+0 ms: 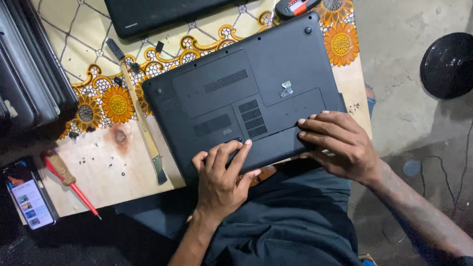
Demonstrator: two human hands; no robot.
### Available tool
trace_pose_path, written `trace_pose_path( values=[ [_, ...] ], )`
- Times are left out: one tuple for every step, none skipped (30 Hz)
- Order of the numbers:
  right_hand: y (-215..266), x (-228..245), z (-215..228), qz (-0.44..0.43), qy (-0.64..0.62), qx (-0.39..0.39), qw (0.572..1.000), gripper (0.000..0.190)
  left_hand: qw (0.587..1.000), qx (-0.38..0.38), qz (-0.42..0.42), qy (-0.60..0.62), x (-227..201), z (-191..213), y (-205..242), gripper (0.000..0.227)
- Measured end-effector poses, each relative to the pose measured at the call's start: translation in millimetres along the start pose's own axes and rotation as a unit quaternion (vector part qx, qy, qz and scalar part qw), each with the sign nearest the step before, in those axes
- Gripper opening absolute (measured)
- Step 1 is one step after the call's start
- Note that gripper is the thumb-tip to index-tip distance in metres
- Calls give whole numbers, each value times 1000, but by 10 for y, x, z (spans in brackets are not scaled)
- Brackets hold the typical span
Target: The person aligns and snaps the bottom cover onto a laptop chassis, pressing along the edges to secure it. They then flip the laptop over to inspect the top lid and place it on the table.
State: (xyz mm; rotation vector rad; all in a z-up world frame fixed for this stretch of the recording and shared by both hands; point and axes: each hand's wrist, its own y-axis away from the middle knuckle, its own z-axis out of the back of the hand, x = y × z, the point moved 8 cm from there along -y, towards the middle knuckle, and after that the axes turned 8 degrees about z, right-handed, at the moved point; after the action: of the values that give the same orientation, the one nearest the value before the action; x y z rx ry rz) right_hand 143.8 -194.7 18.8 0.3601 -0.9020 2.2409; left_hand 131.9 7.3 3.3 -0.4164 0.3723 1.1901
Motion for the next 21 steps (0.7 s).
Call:
trace_pose_path(
  values=[
    [-30,-12,44,-20,-8,-39,999,25,999,-9,3,42,14,5,8,57],
    [-24,-8,34,-21,-6,-40,999,25,999,-9,2,42,16,-13,21,57],
    [-17,-23,14,-32,-10,-35,999,22,999,-12,5,36,27,-27,30,57],
    [-18,-45,-6,-41,-15,-31,999,20,999,-16,9,29,39,-37,34,58],
    [-24,-62,-2,-40,-14,-32,999,20,999,-17,8,29,30,-29,11,58],
    [-12,-81,-9,-51,-21,-29,998,21,999,-12,16,39,30,-29,7,58],
    [3,-101,-18,-61,-28,-26,997,22,998,-7,25,49,32,-32,4,57],
    [3,-104,-3,-63,-29,-26,997,22,998,-5,25,49,14,-17,-4,57],
    [1,-108,-4,-66,-37,-16,997,23,998,0,37,56,13,-6,-14,58],
    [-10,-118,-2,-67,-44,-6,997,25,997,4,48,62,15,8,-36,58],
    [-18,-117,4,-66,-43,-7,997,25,997,4,47,62,6,18,-49,58],
    [-16,-134,12,-80,-59,-13,995,24,996,4,53,67,8,26,-57,57],
    [-12,-151,18,-93,-75,-20,993,23,996,4,59,72,10,34,-63,56],
    [13,-166,2,-94,-74,-21,993,23,996,4,59,73,18,25,-59,56],
    [38,-178,-2,-91,-76,-30,992,25,995,2,62,79,34,20,-54,56],
    [65,-186,-10,-89,-78,-40,992,26,994,0,66,85,51,16,-42,56],
    [76,-179,-9,-90,-78,-40,992,26,994,1,66,85,57,9,-41,56],
    [81,-179,-2,-92,-80,-45,992,26,994,1,63,85,57,8,-38,55],
    [87,-179,4,-93,-81,-50,991,26,995,1,61,84,58,6,-35,54],
    [84,-173,0,-93,-82,-50,991,26,995,1,61,84,68,12,-31,54],
    [86,-183,-6,-102,-84,-49,990,27,994,3,63,94,79,15,-28,53]
  ],
)
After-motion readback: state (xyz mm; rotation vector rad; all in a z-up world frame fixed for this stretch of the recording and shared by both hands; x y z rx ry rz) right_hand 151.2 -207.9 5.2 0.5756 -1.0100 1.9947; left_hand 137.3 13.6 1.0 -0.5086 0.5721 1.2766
